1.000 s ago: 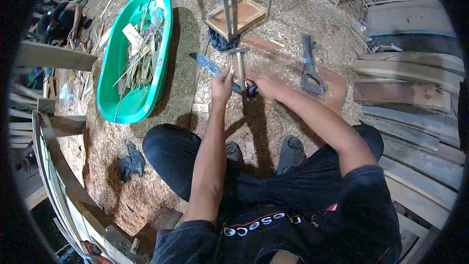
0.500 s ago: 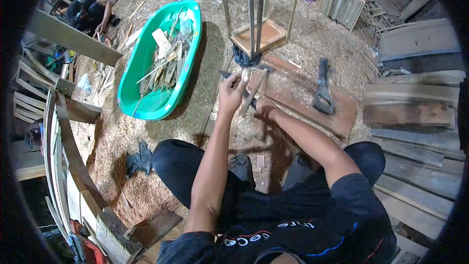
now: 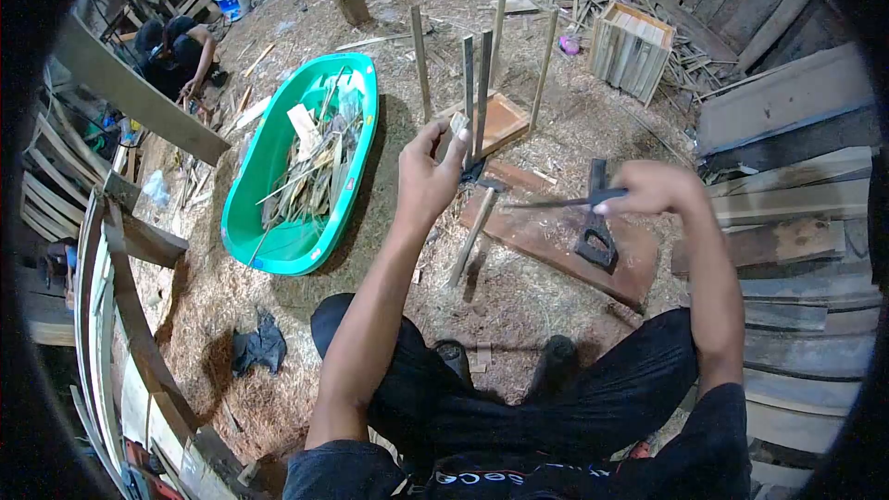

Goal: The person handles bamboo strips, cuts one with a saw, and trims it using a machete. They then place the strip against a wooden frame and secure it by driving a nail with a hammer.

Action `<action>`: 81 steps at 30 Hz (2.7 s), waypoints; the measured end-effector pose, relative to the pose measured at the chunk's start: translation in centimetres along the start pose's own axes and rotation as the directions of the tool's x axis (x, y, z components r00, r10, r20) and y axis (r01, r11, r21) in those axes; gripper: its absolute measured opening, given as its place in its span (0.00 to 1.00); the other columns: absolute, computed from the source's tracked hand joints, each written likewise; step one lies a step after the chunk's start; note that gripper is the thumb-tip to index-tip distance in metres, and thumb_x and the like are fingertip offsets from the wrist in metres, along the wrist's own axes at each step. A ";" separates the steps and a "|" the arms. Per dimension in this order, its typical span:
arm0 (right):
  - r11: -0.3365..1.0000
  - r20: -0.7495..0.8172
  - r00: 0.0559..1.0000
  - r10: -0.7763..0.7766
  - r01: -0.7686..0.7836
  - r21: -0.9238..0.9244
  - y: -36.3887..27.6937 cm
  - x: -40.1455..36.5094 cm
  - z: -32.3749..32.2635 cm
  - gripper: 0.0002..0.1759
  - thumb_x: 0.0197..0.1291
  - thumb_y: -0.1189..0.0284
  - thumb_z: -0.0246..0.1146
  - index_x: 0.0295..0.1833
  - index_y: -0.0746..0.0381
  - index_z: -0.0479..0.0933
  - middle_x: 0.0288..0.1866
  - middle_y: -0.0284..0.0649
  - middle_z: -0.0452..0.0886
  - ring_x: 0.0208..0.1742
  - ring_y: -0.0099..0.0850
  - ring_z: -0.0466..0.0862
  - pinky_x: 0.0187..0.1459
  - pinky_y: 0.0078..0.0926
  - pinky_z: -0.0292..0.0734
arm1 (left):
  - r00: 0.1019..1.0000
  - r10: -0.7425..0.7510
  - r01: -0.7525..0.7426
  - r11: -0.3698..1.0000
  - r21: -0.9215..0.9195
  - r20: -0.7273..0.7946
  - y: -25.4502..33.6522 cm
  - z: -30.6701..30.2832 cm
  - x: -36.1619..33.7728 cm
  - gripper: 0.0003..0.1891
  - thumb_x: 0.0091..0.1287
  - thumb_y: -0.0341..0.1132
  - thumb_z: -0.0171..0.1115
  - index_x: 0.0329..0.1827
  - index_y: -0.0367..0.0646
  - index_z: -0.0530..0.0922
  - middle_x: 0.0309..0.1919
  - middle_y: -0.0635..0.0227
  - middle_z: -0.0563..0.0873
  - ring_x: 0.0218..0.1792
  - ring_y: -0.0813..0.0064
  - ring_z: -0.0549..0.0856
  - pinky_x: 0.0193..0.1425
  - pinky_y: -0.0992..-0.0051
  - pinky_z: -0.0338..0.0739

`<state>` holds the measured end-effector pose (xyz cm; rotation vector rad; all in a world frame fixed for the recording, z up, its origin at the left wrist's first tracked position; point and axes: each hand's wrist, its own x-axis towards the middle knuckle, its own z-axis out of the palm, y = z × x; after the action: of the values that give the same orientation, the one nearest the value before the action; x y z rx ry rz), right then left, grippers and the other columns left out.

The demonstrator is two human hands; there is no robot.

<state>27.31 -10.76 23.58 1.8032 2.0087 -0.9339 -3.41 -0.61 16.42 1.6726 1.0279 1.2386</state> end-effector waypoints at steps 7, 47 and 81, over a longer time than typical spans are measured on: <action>0.756 -0.606 0.794 0.051 0.366 0.543 -1.8 -4.3 1.0 0.21 0.66 0.55 0.67 0.40 0.65 0.82 0.25 0.31 0.78 0.29 0.24 0.78 0.34 0.29 0.73 | 0.991 -0.011 0.016 0.999 -0.035 0.130 2.1 2.0 0.1 0.12 0.74 0.38 0.62 0.44 0.36 0.85 0.23 0.69 0.81 0.28 0.84 0.75 0.32 0.77 0.70; 0.920 -0.900 0.297 -0.319 0.325 -0.219 -5.4 3.2 4.7 0.11 0.41 0.78 0.70 0.29 0.61 0.73 0.24 0.42 0.77 0.29 0.44 0.80 0.34 0.40 0.71 | 0.890 0.049 -0.011 0.996 -0.086 0.454 2.9 5.0 -5.8 0.16 0.80 0.34 0.40 0.56 0.33 0.73 0.42 0.54 0.76 0.42 0.60 0.75 0.46 0.65 0.69; 0.884 -0.894 0.332 -0.301 0.448 -0.131 -7.8 0.9 4.0 0.12 0.37 0.76 0.69 0.29 0.61 0.73 0.25 0.44 0.77 0.29 0.47 0.80 0.32 0.40 0.71 | 0.838 0.351 -0.347 0.934 -0.088 0.418 2.5 4.5 -4.9 0.11 0.66 0.29 0.52 0.49 0.34 0.76 0.39 0.56 0.71 0.41 0.59 0.75 0.46 0.66 0.71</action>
<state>18.79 -12.60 22.15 2.2238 3.2058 -0.0550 0.41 -6.60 16.19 2.0707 0.4573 1.0156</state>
